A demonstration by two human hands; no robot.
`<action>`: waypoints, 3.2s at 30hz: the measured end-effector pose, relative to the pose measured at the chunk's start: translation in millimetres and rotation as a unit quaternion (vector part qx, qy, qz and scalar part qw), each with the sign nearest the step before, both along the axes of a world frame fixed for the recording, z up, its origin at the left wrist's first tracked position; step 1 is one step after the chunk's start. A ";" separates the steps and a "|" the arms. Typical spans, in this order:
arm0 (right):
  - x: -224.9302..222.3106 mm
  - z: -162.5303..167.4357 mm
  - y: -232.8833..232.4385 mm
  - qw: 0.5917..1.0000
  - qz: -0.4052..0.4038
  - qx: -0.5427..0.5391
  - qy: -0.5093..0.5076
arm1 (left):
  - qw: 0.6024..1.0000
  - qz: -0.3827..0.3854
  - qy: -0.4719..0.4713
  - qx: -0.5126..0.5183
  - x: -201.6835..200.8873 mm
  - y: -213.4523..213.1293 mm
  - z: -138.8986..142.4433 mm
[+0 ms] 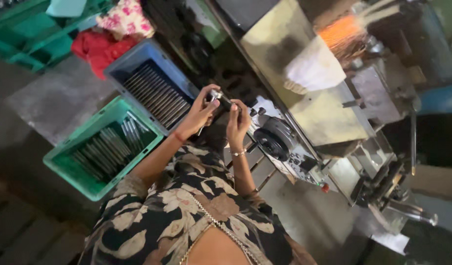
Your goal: The person repeatedly picks up metal rods from a bin, places them into a grinding machine, and operates a lever to grind the ends. After each cycle, the person removes the rod and places it into a different bin.
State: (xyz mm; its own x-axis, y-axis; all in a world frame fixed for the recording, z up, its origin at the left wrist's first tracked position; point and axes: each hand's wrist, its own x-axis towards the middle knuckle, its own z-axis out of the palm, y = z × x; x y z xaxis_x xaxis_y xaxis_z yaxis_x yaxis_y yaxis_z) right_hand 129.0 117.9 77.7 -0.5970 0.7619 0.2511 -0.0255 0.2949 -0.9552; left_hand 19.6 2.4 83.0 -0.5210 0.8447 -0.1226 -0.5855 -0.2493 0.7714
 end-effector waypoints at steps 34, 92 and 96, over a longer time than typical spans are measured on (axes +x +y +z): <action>48.9 35.7 95.3 0.849 0.162 0.503 0.007 | 0.975 -0.106 0.150 -0.123 1.1 52.4 55.5; 89.4 126.9 81.2 0.909 0.381 0.037 -0.167 | 0.971 -0.238 -0.011 0.001 19.7 63.3 44.9; 94.2 123.5 88.6 0.857 0.206 0.449 -0.145 | 0.953 -0.274 -0.101 -0.074 -4.3 96.2 6.5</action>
